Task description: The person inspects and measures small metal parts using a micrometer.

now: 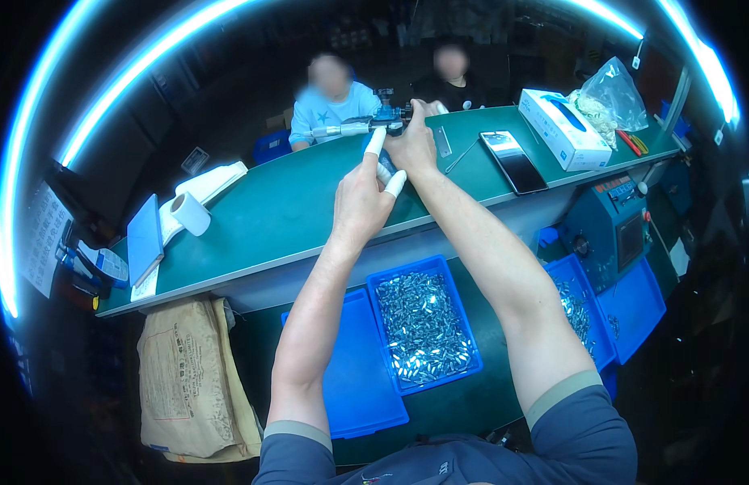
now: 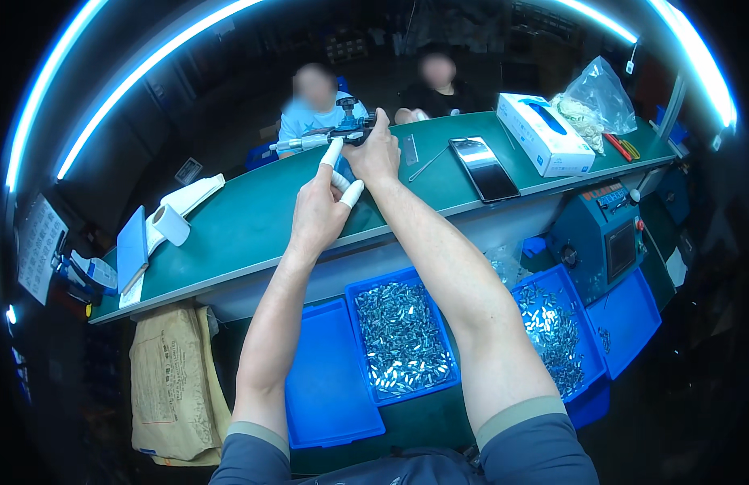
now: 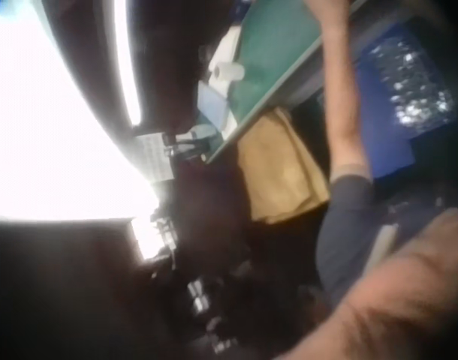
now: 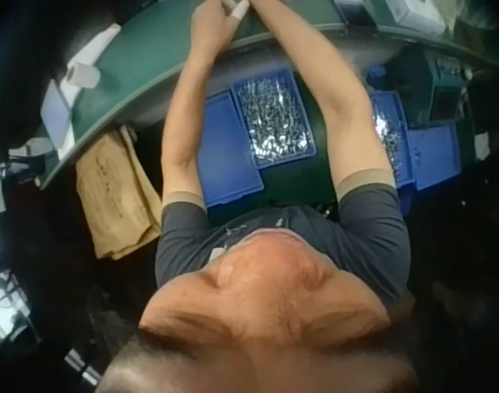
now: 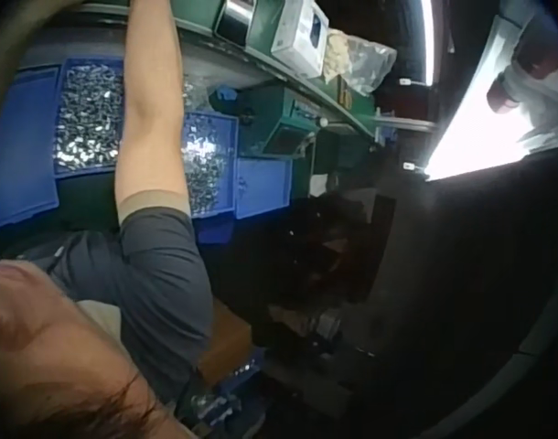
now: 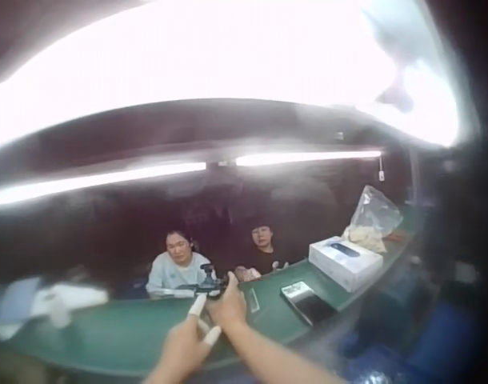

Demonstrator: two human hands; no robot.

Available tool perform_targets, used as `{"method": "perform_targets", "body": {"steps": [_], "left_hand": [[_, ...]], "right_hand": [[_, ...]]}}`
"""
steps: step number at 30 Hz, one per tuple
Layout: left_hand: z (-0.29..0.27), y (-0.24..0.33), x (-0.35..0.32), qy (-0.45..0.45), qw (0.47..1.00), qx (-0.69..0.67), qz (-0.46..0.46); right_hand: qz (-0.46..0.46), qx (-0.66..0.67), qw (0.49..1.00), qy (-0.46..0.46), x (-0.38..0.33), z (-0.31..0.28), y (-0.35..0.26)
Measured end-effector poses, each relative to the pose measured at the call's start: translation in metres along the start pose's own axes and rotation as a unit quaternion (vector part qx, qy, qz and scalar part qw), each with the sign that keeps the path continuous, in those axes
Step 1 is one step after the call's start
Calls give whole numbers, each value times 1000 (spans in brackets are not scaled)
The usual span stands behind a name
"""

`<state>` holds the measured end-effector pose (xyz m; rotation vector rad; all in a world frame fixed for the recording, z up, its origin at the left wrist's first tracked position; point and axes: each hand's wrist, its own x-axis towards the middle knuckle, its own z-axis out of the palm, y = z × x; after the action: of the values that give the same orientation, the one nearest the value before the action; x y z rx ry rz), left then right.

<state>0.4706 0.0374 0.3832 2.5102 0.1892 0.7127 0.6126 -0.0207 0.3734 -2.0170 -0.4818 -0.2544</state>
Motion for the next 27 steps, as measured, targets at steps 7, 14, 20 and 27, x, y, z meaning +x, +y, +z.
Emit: {"method": "perform_targets", "body": {"steps": [7,14,20,27], "left_hand": [[2,-6,-2,26,1000,1,15],[3,1,-1,44,999,1,28],[-2,-9,-1,61,998,-15,14],[4,-13,-3,74,995,17,65]], "right_hand": [[-2,11,1000,6,0,6,2],[-3,45,999,20,-5,-8,3],[-95,131,985,63,-75,-41,4],[-61,113,982,-136,-381,-97,136]]}}
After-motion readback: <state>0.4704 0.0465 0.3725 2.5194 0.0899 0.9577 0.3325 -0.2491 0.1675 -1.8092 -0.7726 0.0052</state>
